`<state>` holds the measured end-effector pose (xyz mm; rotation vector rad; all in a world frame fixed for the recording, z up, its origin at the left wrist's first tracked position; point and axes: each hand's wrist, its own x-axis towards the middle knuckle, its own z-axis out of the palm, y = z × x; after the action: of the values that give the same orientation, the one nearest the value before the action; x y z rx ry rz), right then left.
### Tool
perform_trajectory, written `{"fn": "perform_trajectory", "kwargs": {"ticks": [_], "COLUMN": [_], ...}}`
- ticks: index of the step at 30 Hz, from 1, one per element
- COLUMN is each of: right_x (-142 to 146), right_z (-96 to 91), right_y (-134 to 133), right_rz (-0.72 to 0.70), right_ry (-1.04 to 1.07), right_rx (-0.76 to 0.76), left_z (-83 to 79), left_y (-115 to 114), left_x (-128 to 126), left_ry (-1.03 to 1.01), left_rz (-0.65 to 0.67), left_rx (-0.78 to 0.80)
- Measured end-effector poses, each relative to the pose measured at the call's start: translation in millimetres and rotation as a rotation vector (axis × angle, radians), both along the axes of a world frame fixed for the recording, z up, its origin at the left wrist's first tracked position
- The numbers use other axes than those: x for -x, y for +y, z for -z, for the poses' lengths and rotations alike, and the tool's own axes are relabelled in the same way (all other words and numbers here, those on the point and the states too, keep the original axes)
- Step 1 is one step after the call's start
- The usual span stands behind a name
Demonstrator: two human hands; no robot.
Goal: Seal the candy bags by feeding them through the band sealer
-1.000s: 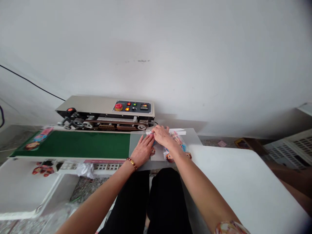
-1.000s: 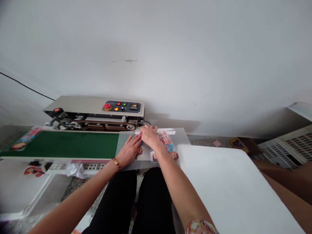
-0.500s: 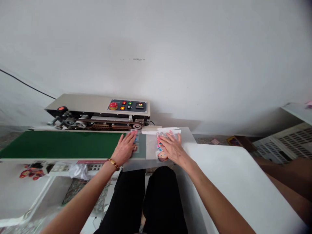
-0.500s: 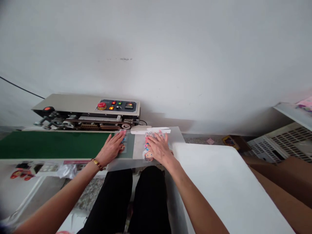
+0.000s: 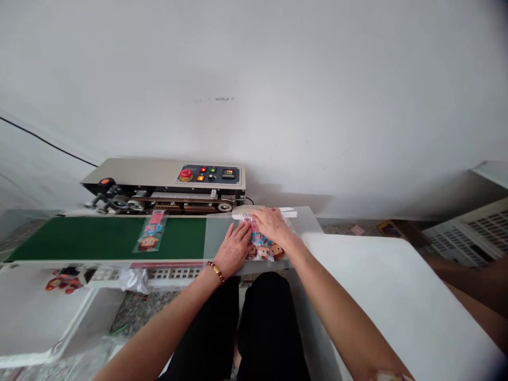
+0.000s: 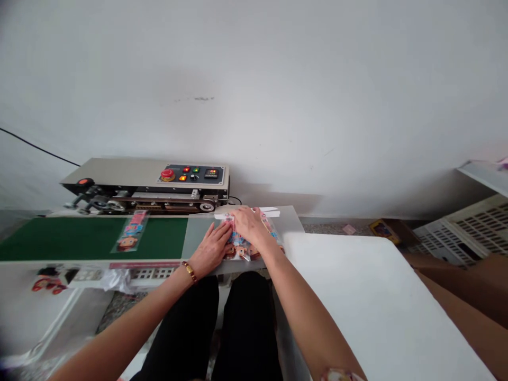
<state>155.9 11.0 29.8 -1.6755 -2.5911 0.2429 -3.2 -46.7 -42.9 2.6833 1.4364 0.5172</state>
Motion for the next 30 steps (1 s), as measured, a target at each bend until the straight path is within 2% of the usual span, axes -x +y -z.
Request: {"fn": "perform_trajectory", "kwargs": {"ticks": [4, 8, 18, 23, 30], "right_x": [13, 18, 7, -2, -9], "right_z": [2.9, 8.4, 4.3, 12.0, 16.6], "right_y": [21, 31, 23, 17, 27], "right_rz": [0.011, 0.028, 0.060, 0.071, 0.152], "right_ry": [0.000, 0.007, 0.021, 0.016, 0.088], "right_rx": [0.028, 0.092, 0.060, 0.012, 0.009], "left_z": [2.5, 2.9, 10.9, 13.6, 9.6], "left_y": [3, 3, 4, 4, 7], "left_x": [8, 12, 12, 12, 20], "left_ry": [0.051, 0.063, 0.047, 0.034, 0.045], "left_rz": [0.020, 0.045, 0.036, 0.027, 0.001], "left_rx": [-0.008, -0.022, -0.046, -0.049, -0.016]}}
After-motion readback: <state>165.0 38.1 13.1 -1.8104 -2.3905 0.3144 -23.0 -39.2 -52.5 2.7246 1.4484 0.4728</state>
